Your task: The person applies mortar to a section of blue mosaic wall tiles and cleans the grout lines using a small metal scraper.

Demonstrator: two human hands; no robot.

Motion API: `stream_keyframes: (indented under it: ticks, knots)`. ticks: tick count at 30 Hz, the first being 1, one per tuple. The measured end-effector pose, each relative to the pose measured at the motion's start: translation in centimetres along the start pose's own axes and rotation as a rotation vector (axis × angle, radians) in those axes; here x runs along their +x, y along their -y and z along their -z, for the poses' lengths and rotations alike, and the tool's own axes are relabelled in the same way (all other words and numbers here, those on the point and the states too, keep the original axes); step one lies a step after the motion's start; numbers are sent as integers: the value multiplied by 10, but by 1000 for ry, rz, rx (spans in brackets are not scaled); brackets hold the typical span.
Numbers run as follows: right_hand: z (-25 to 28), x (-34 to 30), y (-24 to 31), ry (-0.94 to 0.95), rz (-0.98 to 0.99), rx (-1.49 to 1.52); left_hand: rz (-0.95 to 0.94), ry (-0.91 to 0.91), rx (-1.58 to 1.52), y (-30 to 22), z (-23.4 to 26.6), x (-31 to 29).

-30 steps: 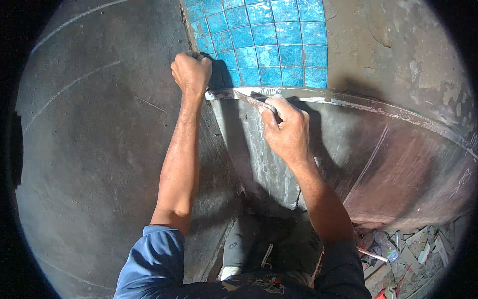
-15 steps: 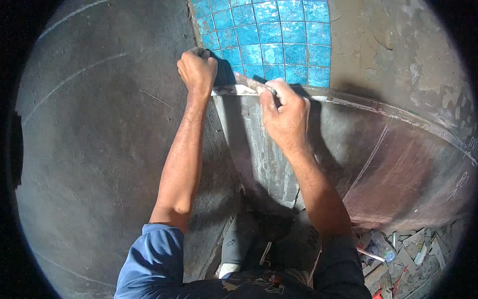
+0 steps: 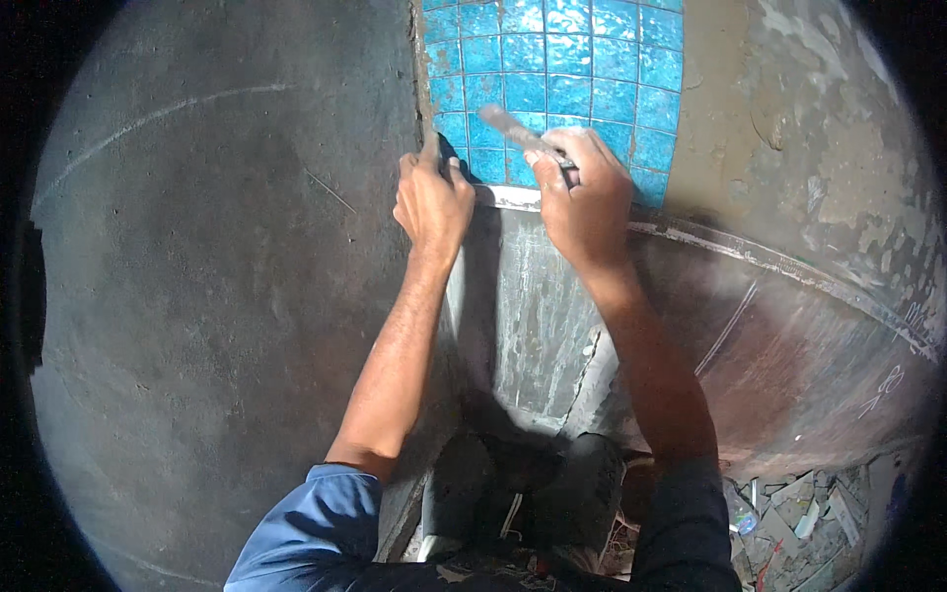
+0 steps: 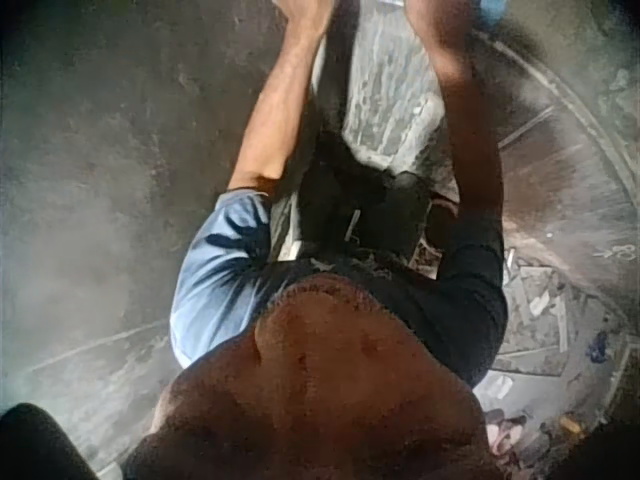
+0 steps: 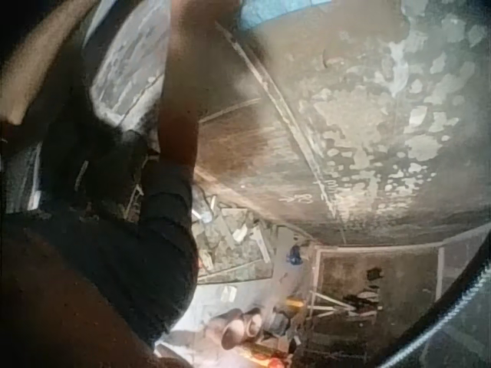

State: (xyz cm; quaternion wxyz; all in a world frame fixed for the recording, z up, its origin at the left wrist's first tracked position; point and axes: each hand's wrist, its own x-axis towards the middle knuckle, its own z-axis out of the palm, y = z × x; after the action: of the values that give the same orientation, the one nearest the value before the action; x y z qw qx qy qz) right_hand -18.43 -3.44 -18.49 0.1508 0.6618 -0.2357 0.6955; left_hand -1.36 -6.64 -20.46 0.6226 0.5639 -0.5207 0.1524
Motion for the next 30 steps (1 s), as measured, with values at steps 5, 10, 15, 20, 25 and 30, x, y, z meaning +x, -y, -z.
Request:
stream_keyframes:
  ticks: [5,10,15,20,25,30]
  knots:
    - [-25,28,0,190,165,73,11,18,-51,10,-6,0]
    - [-61,45,-11,318,542,-163,33,29,-117,9,-11,-3]
    - [-87,45,-5,418,668,-296,-33,-21,-216,18,-19,-8]
    - [-106,48,2,367,703,-307,-55,-63,-269,25,-26,-8]
    - [-111,45,-11,419,681,-269,-28,-33,-247,25,-25,-9]
    - [-109,50,-10,424,700,-245,-22,-27,-249,24,-25,-9]
